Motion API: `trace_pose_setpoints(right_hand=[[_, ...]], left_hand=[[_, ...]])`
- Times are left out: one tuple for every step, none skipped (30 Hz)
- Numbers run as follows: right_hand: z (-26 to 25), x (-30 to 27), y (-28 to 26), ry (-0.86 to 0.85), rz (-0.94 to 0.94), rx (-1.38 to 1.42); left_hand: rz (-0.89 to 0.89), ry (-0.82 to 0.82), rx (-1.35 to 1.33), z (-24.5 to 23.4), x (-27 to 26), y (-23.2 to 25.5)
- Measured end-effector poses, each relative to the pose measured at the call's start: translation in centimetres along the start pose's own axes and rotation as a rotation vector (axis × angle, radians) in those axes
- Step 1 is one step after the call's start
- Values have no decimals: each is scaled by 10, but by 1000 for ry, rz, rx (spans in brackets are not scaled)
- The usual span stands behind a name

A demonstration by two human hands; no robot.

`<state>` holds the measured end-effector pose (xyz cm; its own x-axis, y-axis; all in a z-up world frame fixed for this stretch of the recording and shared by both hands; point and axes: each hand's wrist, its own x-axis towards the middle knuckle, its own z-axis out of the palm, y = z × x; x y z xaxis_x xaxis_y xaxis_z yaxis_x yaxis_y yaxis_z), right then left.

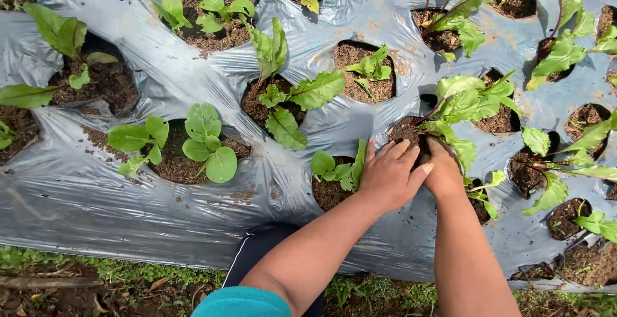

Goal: The person kneels on the ground and removes weeds from around small plants growing in holes in a plastic sheet. They pull the weeds out by hand and discard them on the ground.

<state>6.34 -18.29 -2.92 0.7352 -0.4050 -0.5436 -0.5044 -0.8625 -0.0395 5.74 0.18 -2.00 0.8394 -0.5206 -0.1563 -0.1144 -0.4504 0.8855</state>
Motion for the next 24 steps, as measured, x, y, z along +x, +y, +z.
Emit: trace_pose_setpoints(right_hand=[[-6,-11,-7,-4,-4,-3],[-12,-27,-10,49,-41,40],[-17,-43,-12,102,-78,83],[-11,-52,0,98,-77,81],[-4,-62,11,157,-107,112],[1,-70,20,223,-140,150],[3,-80,21,225,-142,155],[3,-88,22,247,-174,185],[2,-96,24,268,-207,215],[6,-92,26,283,-205,214],[8,-87,29,295,-237,247],[12,-82,33,308,-265,285],[15,-64,41,325,-260,288],[22,-46,45,317,-290,246],[29,-29,49,310,-319,204],[31,-21,44,312,-338,207],[32,-14,38,259,-298,139],[33,-4,29,212,-261,76],[34,8,28,218,-282,83],[35,19,28,130,-230,5],[37,30,27,44,-177,-74],[53,65,42,49,-204,-72],[70,101,56,7,-169,-11],[92,131,73,-42,-121,52]], left_hand=[[-6,2,-1,-6,1,2],[-10,-5,-17,-9,0,6],[-14,-13,-34,-11,-3,10],[-18,-15,-36,-12,-4,12],[-17,-36,-7,-13,-6,15],[-11,-54,30,-17,-7,17],[-10,-53,36,-16,-12,17],[34,-6,22,-16,-15,18],[79,40,9,-16,-18,19],[94,43,8,-16,-24,19],[125,67,10,-16,-28,20],[159,86,14,-16,-32,21],[176,84,16,-12,-39,22],[231,173,-3,-9,-48,20],[287,262,-23,-6,-58,18],[284,278,-12,-11,-72,13],[309,372,-24,-16,-86,8],[340,468,-30,-23,-99,2],[342,484,-13,-41,-112,2],[278,516,-76,-59,-126,3],[215,549,-141,-76,-141,3],[214,572,-124,-84,-150,-1],[177,583,-61,-92,-158,-6],[137,579,-4,-98,-170,-11]])
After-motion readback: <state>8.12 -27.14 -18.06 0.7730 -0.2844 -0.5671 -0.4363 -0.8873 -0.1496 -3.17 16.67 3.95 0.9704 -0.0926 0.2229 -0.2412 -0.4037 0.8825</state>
